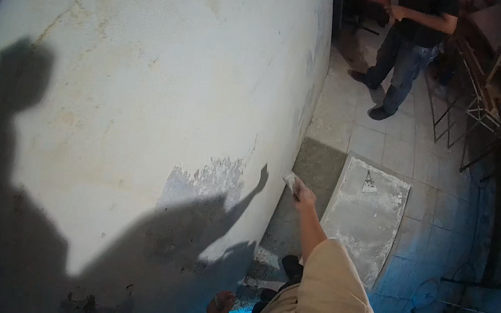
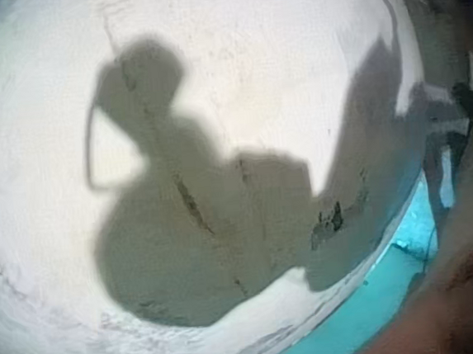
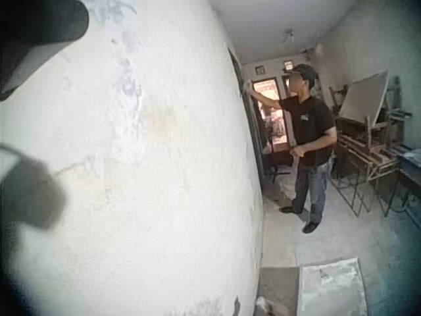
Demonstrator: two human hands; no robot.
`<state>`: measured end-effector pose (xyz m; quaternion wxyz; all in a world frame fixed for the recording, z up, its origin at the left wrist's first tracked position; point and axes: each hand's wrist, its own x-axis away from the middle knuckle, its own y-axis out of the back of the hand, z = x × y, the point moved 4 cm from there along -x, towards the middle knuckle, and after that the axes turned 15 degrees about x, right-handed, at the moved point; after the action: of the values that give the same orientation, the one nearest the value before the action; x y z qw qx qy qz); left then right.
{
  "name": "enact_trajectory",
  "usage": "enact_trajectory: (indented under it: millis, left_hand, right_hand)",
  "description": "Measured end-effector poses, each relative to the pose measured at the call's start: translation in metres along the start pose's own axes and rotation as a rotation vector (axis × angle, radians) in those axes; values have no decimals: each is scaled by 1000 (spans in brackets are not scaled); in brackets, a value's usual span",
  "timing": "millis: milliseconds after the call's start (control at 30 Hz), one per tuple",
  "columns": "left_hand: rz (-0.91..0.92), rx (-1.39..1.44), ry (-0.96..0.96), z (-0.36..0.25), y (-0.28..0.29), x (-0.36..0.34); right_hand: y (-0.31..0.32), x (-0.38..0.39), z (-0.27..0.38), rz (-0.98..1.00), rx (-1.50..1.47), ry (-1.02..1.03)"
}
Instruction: The person repairs a wall by scraping it and applying putty with a putty knife.
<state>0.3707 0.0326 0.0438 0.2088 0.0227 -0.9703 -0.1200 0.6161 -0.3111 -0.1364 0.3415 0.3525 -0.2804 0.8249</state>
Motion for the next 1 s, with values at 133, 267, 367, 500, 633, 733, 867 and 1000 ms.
enact_trajectory:
  millis: [133, 267, 367, 500, 633, 733, 867, 1000]
  left_hand:
    - [104, -143, -176, 19, 9, -3]
    - [281, 99, -215, 56, 18, -26]
    - [387, -55, -370, 45, 14, -43]
    - [355, -92, -49, 2, 5, -26]
    - [400, 43, -200, -48, -2, 9]
    - [436, 95, -362, -50, -4, 21]
    - [387, 96, -279, -18, 7, 30]
    - [406, 86, -265, -5, 22, 50]
  right_hand:
    - [124, 13, -60, -181, 84, -56]
    - [217, 42, -98, -280, -142, -132]
    - [240, 79, -90, -383, 139, -35]
    - [204, 149, -58, -113, 210, 168]
    - [166, 207, -41, -15, 406, 318]
    - [151, 229, -56, 90, 475, 373]
    - [143, 236, -95, 125, 607, 363]
    - [144, 245, -125, 131, 723, 318]
